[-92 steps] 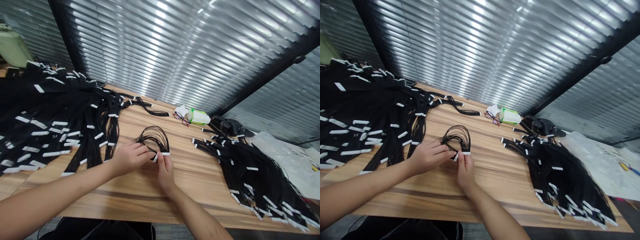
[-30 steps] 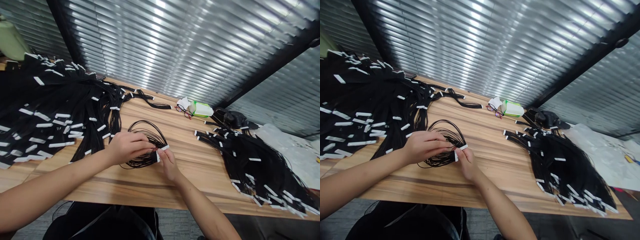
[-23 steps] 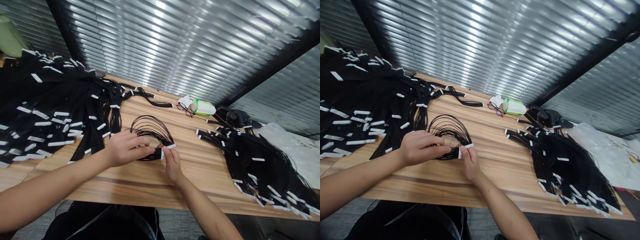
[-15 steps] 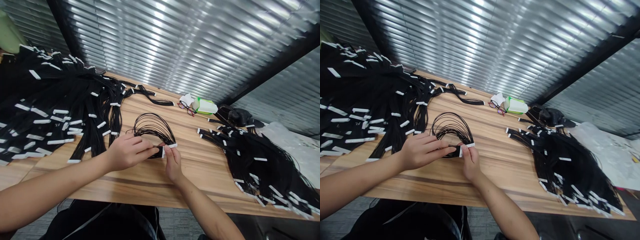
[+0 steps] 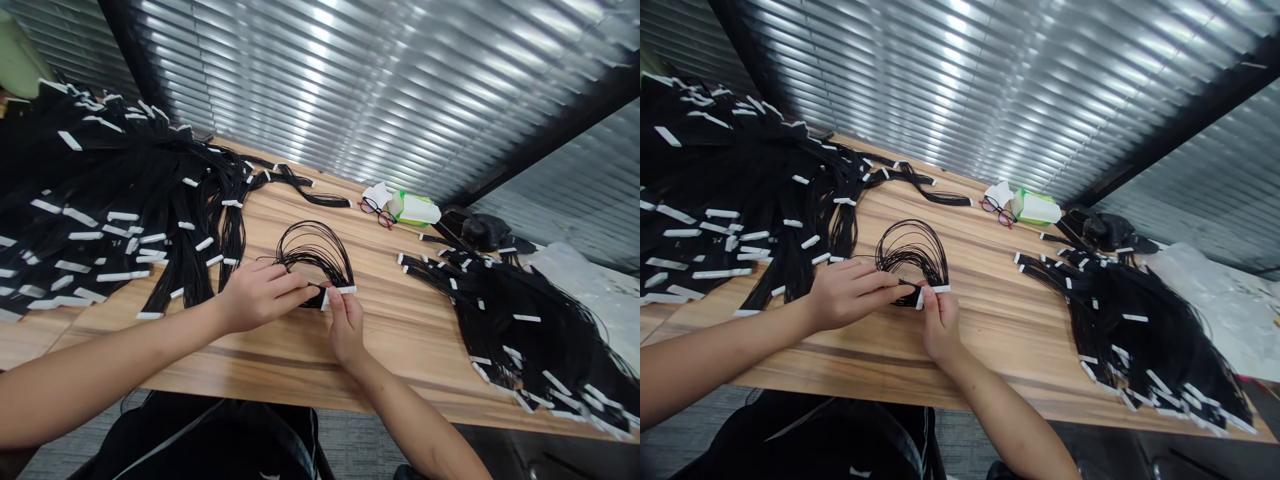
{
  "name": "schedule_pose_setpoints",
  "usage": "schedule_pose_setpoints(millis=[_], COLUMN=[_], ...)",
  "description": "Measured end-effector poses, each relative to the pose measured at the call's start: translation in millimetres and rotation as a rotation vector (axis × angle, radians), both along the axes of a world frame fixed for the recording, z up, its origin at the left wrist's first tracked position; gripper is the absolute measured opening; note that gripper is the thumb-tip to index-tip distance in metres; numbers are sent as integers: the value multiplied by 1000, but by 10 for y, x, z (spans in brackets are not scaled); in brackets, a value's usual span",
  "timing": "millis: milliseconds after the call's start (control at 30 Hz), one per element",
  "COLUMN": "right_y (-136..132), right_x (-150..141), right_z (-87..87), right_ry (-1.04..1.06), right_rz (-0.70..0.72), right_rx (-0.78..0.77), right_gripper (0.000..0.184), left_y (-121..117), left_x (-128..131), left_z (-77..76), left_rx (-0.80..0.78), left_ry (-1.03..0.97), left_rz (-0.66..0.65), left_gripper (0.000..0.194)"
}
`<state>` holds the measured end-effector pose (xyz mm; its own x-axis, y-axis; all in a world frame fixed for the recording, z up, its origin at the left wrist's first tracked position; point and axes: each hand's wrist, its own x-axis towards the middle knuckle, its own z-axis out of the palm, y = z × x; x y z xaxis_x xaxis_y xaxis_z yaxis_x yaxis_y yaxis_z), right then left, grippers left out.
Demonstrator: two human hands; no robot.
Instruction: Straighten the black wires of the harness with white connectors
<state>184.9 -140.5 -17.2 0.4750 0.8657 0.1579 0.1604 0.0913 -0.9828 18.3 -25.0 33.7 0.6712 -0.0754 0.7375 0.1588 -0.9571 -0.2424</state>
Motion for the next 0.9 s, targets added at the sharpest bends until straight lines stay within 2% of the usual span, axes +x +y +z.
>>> schedule_pose_setpoints(millis=[167,267,367,500,667,767,900], right_y=[-3,7,20,40,50,38,31], right_x=[-7,2,18,30,16,5,16], right_z=[-13,-23,-25,-24,3,39,61], right_ry=[-66,-182,-258,-245,-235,-275,-215], right_rz=[26,31,19,13,43,60,101], right_rx=[-5,-16,-21,-72,-137,-111,-119], right_gripper=[56,54,52,49,48,46,44], left_y=[-50,-90,-83,-17,19,28,52], left_x=[85,149,160,157,236,231,94], left_z=[-15,-16,-12,-27,-135,-138,27], left_rx=[-39,-78,-65,-19,10,16,38], left_ry=[-3,33,73,112,185,168,62], left_rz=[59,131,144,131,139,112,-28], left_gripper=[5,13,14,14,17,18,30])
